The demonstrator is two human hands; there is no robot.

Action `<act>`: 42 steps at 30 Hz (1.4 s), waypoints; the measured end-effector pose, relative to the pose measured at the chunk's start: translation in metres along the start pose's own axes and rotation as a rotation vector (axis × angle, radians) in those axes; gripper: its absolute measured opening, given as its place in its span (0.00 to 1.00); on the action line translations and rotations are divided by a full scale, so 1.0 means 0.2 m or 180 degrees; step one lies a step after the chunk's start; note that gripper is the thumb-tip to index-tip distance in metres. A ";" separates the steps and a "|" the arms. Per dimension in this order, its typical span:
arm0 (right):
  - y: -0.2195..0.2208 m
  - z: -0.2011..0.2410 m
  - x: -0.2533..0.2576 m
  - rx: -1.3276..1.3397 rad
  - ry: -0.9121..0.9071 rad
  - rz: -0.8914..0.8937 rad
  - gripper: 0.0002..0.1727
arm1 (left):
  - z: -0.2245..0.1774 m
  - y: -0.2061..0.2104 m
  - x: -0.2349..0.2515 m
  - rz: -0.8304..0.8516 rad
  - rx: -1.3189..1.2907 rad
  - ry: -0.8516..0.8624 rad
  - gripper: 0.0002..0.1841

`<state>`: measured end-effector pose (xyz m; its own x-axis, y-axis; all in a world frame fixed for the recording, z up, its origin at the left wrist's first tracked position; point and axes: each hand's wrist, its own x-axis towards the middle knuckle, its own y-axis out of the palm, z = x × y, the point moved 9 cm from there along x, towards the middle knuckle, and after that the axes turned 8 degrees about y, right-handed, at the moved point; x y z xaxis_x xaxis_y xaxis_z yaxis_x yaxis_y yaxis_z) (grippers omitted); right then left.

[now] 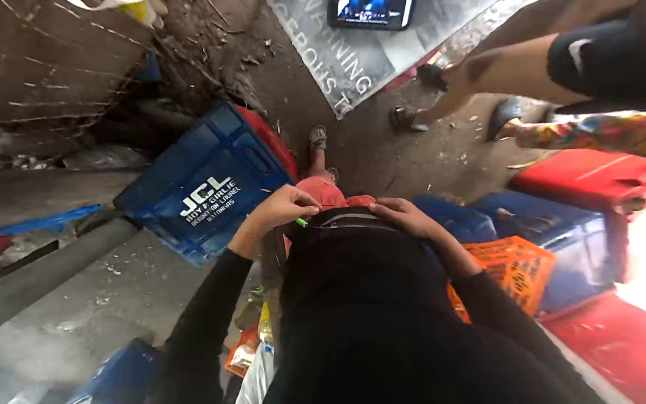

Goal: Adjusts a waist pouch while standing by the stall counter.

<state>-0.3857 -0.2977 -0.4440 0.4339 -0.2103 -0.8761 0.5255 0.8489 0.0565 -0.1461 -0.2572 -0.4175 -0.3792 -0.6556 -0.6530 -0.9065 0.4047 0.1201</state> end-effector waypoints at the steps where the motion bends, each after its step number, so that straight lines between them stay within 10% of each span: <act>1: 0.01 0.00 -0.03 -0.0093 -0.0034 -0.0025 0.25 | -0.01 -0.01 -0.02 0.0072 0.0229 0.0091 0.07; 8: 0.06 -0.08 -0.10 -0.0129 0.0061 0.0011 0.23 | -0.04 0.10 -0.22 -0.0238 0.1512 0.0784 0.09; 16: 0.29 0.44 -0.23 -0.1023 -0.2050 0.0175 0.10 | -0.07 0.27 -0.44 -0.0309 0.0905 0.1203 0.16; 28: -0.02 -0.16 -0.34 0.0047 -0.0692 -0.0171 0.31 | -0.20 0.41 -0.40 -0.0712 0.2154 0.1723 0.14; 34: -0.06 -0.34 -0.34 0.1189 -0.0947 0.0063 0.41 | -0.27 0.41 -0.34 -0.0611 0.2449 0.1802 0.14; 42: -0.02 -0.46 -0.30 0.1467 -0.0254 0.0733 0.17 | -0.15 0.22 -0.13 0.0769 0.0804 0.0836 0.14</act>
<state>-0.4816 -0.2439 -0.4354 0.6211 -0.0948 -0.7780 0.6698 0.5797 0.4641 -0.1816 -0.2411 -0.3720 -0.6387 -0.6497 -0.4122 -0.7246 0.6881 0.0380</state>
